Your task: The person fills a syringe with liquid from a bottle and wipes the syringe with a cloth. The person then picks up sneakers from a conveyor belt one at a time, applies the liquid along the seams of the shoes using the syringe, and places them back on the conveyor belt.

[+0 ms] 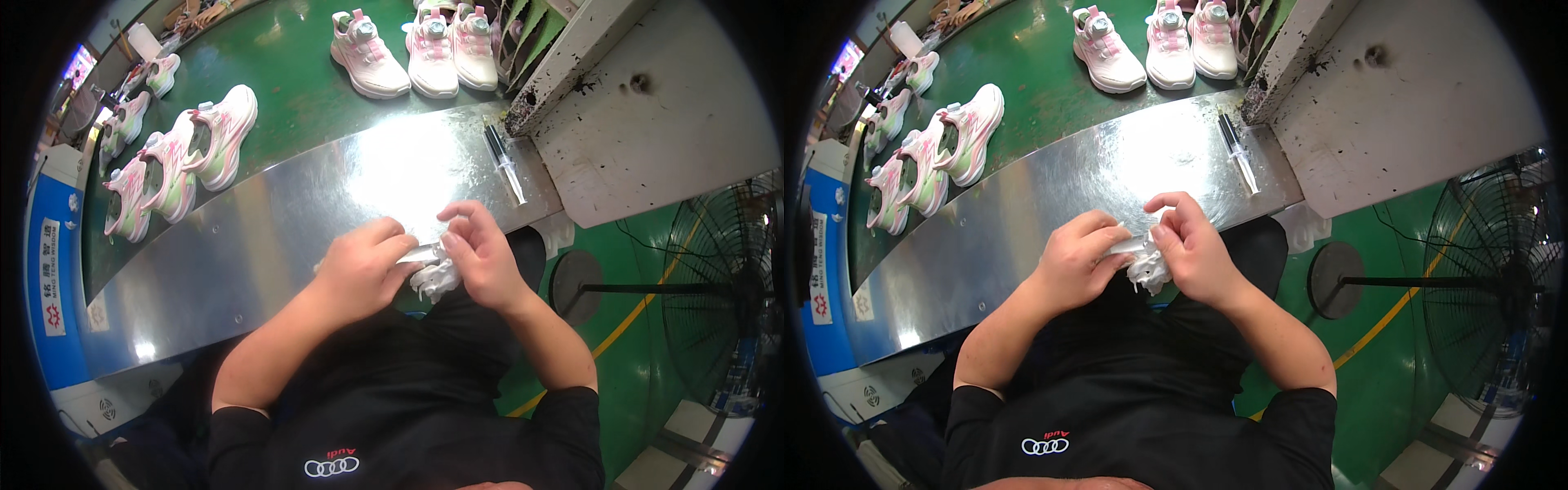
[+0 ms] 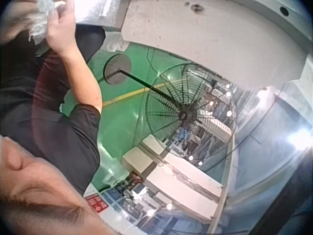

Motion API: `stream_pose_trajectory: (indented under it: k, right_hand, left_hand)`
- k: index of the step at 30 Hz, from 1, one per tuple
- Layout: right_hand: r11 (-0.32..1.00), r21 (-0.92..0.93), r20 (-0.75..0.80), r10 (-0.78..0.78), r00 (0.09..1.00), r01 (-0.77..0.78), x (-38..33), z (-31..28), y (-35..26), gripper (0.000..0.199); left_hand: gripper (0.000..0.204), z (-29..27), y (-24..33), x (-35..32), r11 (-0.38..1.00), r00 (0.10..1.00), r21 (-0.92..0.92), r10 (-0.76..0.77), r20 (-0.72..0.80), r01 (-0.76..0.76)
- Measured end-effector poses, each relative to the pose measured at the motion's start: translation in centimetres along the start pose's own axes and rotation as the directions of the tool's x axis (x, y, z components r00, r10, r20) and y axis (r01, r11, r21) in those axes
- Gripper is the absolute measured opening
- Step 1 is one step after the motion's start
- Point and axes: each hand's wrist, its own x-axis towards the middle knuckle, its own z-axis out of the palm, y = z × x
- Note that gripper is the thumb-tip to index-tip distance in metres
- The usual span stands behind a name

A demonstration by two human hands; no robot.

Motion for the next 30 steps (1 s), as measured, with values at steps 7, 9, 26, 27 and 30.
stream_pose_trajectory:
  k: [7, 9, 26, 27, 30]
  right_hand:
    - [0.984, -0.046, -0.205, -0.175, 0.963, 0.169, 1.1, -2.6, -1.3, 0.040]
    - [0.944, -0.265, -0.316, -0.278, 0.907, 0.197, 1.9, -5.6, -2.7, 0.037]
    - [0.963, -0.111, 0.211, -0.220, 0.952, 0.247, 2.3, 2.6, -3.3, 0.015]
    - [0.961, -0.105, 0.209, -0.228, 0.951, 0.254, 2.2, 3.0, -3.2, 0.015]
    - [0.963, 0.268, 0.270, -0.061, 0.961, -0.014, 2.2, 3.5, -3.0, 0.013]
  left_hand:
    - [0.020, -1.0, -0.8, 0.4, 0.998, 0.998, -0.062, -0.026, -0.052, 0.023]
    - [0.020, -2.0, -1.1, -0.1, 0.987, 0.994, -0.124, -0.105, -0.039, 0.099]
    - [0.028, -2.7, 0.1, -2.5, -0.018, 0.923, -0.958, -0.262, 0.282, 0.288]
    - [0.029, -2.8, 0.1, -2.5, -0.070, 0.921, -0.952, -0.241, 0.305, 0.297]
    - [0.031, -3.1, 0.3, -2.7, -0.126, 0.926, -0.948, -0.211, 0.314, 0.293]
